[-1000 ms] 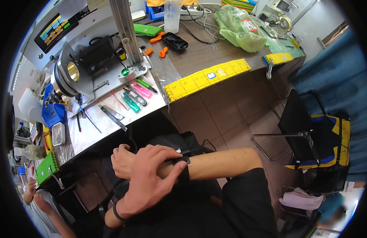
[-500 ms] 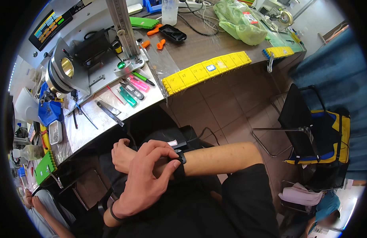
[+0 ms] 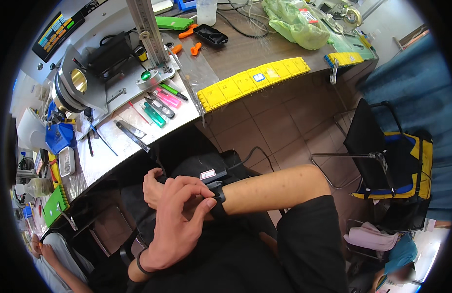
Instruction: Manually assemble and glue small components at a specialized workbench with precision tools.
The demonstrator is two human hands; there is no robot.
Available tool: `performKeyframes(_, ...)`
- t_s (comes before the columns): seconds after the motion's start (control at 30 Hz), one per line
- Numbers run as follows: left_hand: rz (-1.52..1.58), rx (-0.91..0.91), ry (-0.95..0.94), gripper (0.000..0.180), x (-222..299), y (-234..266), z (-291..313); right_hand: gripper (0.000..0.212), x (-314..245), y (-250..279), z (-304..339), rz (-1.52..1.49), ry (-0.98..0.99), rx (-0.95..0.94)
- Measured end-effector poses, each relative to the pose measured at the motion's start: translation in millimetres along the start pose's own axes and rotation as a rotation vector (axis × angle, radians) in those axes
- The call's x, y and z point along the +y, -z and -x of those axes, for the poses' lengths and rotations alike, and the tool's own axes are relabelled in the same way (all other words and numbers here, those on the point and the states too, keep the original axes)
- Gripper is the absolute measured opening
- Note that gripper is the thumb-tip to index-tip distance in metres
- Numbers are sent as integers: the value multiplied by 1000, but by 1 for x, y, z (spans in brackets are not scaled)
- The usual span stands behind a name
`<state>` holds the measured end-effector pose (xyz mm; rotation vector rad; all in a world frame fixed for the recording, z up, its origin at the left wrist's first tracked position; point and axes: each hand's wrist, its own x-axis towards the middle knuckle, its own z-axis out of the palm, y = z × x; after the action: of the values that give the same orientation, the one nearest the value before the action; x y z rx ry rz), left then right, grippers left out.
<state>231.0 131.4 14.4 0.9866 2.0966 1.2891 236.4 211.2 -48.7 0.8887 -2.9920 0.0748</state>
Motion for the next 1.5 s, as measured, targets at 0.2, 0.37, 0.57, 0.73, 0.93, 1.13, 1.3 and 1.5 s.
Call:
performKeyframes(0.2,-70,107,-14,13,3,-8,9,20,4,-5,-1,22,3,-27)
performKeyframes(0.37,-113,165,-32,15,7,-10,12,20,8,-10,-2,38,1,-50)
performKeyframes(0.57,-130,174,-34,18,7,-8,19,21,6,-13,-3,65,16,-74)
performKeyframes(0.73,-116,135,-8,20,7,-9,21,21,-4,-18,-4,93,20,-99)
performKeyframes(0.93,-110,147,-17,19,5,-10,21,21,-7,-22,-8,126,25,-130)
performKeyframes(1.13,-120,179,-30,19,4,-14,24,22,-10,-27,-9,151,29,-162)
performKeyframes(1.3,-137,185,-42,19,-1,-13,25,22,-9,-30,-12,175,31,-187)
performKeyframes(1.5,-125,136,-3,26,-8,-3,22,22,-10,-33,-17,210,38,-218)
